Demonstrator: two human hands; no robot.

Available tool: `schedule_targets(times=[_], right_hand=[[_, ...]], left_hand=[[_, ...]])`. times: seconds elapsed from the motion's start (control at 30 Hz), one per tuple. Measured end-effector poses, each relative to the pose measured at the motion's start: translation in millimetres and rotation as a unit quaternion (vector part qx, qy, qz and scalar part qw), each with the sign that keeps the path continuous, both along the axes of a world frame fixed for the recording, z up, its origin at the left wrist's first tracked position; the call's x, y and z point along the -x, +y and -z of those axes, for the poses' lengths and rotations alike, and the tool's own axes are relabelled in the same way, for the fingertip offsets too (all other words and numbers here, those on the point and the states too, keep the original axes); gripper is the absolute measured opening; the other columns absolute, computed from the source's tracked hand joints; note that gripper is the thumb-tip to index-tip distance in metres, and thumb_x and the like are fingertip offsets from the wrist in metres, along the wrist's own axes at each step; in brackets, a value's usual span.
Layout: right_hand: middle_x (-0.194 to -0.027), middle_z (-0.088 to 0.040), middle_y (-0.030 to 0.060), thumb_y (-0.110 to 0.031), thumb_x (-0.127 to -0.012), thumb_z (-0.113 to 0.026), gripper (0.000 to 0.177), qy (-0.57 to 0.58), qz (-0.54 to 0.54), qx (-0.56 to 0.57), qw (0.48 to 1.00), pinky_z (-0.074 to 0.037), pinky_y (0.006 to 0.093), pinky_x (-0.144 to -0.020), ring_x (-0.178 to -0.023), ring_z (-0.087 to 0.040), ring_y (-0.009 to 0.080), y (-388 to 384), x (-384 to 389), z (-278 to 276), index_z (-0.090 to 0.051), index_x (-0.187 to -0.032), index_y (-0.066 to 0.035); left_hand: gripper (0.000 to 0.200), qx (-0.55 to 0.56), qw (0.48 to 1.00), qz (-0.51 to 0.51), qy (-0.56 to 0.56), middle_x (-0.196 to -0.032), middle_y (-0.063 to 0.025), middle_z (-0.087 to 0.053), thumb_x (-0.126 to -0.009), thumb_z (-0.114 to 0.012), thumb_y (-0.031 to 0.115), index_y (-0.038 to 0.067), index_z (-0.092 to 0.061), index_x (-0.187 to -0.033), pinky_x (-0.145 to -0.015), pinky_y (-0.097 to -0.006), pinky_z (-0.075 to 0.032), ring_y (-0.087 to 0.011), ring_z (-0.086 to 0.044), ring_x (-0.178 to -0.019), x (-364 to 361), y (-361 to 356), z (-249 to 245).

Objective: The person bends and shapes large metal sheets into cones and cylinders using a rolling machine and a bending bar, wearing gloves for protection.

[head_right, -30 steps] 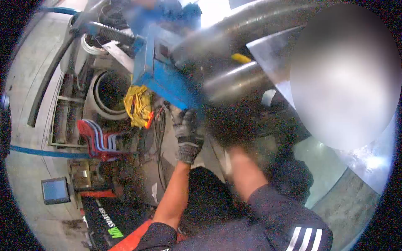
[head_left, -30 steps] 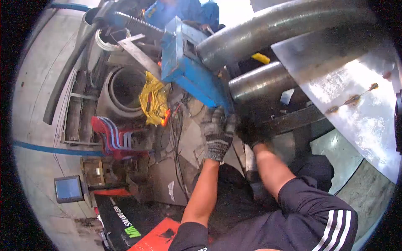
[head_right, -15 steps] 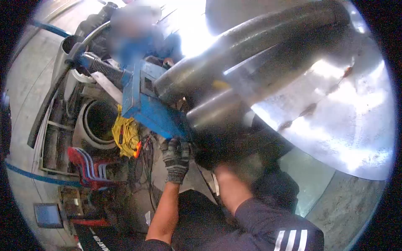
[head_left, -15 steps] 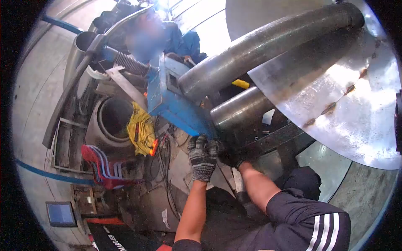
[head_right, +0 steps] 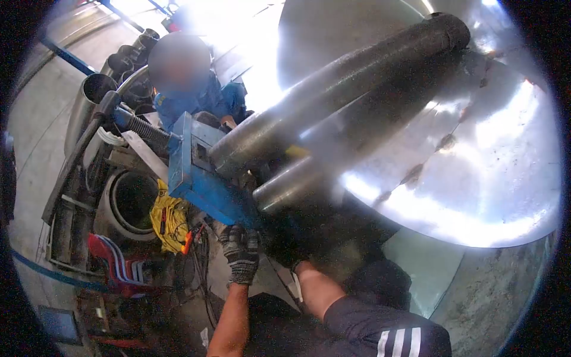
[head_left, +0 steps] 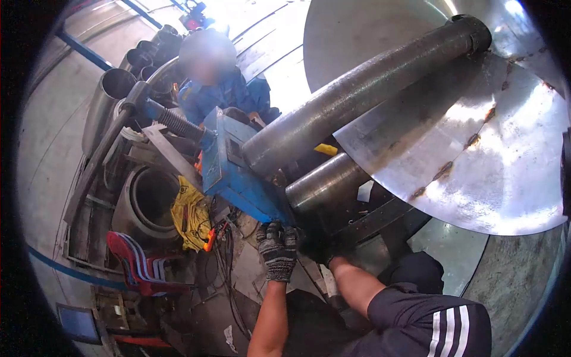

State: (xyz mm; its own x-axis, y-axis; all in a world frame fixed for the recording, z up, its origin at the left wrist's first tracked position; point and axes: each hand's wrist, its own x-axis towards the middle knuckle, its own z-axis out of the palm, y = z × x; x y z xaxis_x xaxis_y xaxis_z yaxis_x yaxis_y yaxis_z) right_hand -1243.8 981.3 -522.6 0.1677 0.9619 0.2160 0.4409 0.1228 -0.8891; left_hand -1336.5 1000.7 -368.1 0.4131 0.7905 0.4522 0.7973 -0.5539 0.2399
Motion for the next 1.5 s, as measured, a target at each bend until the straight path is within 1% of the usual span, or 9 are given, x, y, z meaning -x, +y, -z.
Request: schedule_targets(times=[0.13,0.33,0.5,0.87,0.93,1.03,1.23,1.33,1.5], right_hand=[[-0.147,-0.045,0.0166,-0.022,-0.098,-0.050,0.051,-0.180,-0.060,0.051,0.980,-0.027,0.0455,-0.117,-0.135,-0.040,0.0346,13,22,44,-0.041,-0.147,-0.011],[-0.144,-0.047,0.0183,-0.021,-0.098,-0.049,0.048,-0.183,-0.001,0.040,0.982,-0.031,0.0442,-0.114,-0.133,-0.042,0.0345,19,39,74,-0.046,-0.144,-0.010],[-0.141,-0.049,0.0187,-0.023,-0.097,-0.051,0.045,-0.095,0.001,-0.016,0.995,-0.032,0.0452,-0.113,-0.130,-0.044,0.0357,-1,8,15,-0.050,-0.140,-0.011],[-0.117,-0.060,0.0151,-0.028,-0.096,-0.051,0.037,-0.085,0.016,-0.078,0.993,-0.043,0.0431,-0.101,-0.109,-0.055,0.0281,5,17,37,-0.059,-0.124,-0.006],[-0.120,-0.060,0.0170,-0.028,-0.095,-0.050,0.038,0.032,-0.052,-0.042,0.997,-0.043,0.0451,-0.101,-0.111,-0.055,0.0308,10,16,36,-0.058,-0.125,-0.005],[-0.125,-0.060,0.0168,-0.027,-0.094,-0.050,0.039,-0.137,0.044,-0.093,0.985,-0.043,0.0467,-0.100,-0.115,-0.055,0.0324,6,12,19,-0.057,-0.126,-0.006],[-0.138,-0.053,0.0176,-0.026,-0.094,-0.057,0.049,0.036,-0.040,0.025,0.998,-0.036,0.0484,-0.110,-0.127,-0.048,0.0362,13,31,72,-0.051,-0.140,-0.011],[-0.140,-0.052,0.0163,-0.024,-0.093,-0.057,0.049,-0.015,-0.044,0.032,0.998,-0.037,0.0466,-0.110,-0.127,-0.049,0.0350,4,28,86,-0.050,-0.141,-0.013],[-0.139,-0.054,0.0142,-0.024,-0.094,-0.058,0.047,-0.020,-0.033,0.053,0.998,-0.040,0.0454,-0.108,-0.125,-0.051,0.0320,-10,-1,-1,-0.052,-0.139,-0.015]], left_hand=[[0.034,0.012,0.999,-0.006,-0.037,-0.111,-0.0189,-0.058,-0.084,-0.070,0.019,0.003,-0.061,-0.113,-0.091,-0.0494,-0.045,-0.0388,-0.055,-0.105,2,3,7],[0.034,0.011,1.000,-0.006,-0.024,-0.109,-0.0187,-0.060,-0.085,-0.070,0.020,0.003,-0.063,-0.114,-0.088,-0.0483,-0.047,-0.0377,-0.056,-0.103,2,2,1],[0.036,-0.027,0.998,0.030,-0.043,-0.106,-0.0187,-0.062,-0.085,-0.071,0.023,0.005,-0.063,-0.115,-0.085,-0.0492,-0.047,-0.0370,-0.058,-0.100,7,5,8],[0.035,0.004,0.997,0.021,-0.071,-0.109,-0.0200,-0.059,-0.082,-0.074,0.020,0.003,-0.064,-0.111,-0.082,-0.0475,-0.049,-0.0375,-0.058,-0.096,5,2,-2],[0.035,0.009,0.997,0.019,-0.077,-0.109,-0.0194,-0.059,-0.082,-0.074,0.020,0.003,-0.064,-0.111,-0.082,-0.0476,-0.048,-0.0372,-0.058,-0.096,5,3,1],[0.036,-0.005,0.998,0.021,-0.067,-0.107,-0.0185,-0.059,-0.082,-0.074,0.020,0.003,-0.064,-0.111,-0.083,-0.0473,-0.048,-0.0364,-0.058,-0.096,8,5,4],[0.038,0.014,0.999,0.017,-0.046,-0.108,-0.0190,-0.060,-0.082,-0.074,0.022,0.004,-0.064,-0.113,-0.087,-0.0489,-0.046,-0.0370,-0.057,-0.100,6,4,-1],[0.037,0.030,0.998,0.003,-0.051,-0.109,-0.0190,-0.060,-0.083,-0.073,0.023,0.004,-0.064,-0.114,-0.089,-0.0509,-0.044,-0.0386,-0.056,-0.103,7,4,2],[0.037,-0.013,0.997,0.015,-0.068,-0.107,-0.0185,-0.061,-0.083,-0.073,0.022,0.005,-0.064,-0.113,-0.087,-0.0508,-0.045,-0.0387,-0.057,-0.100,10,9,8]])
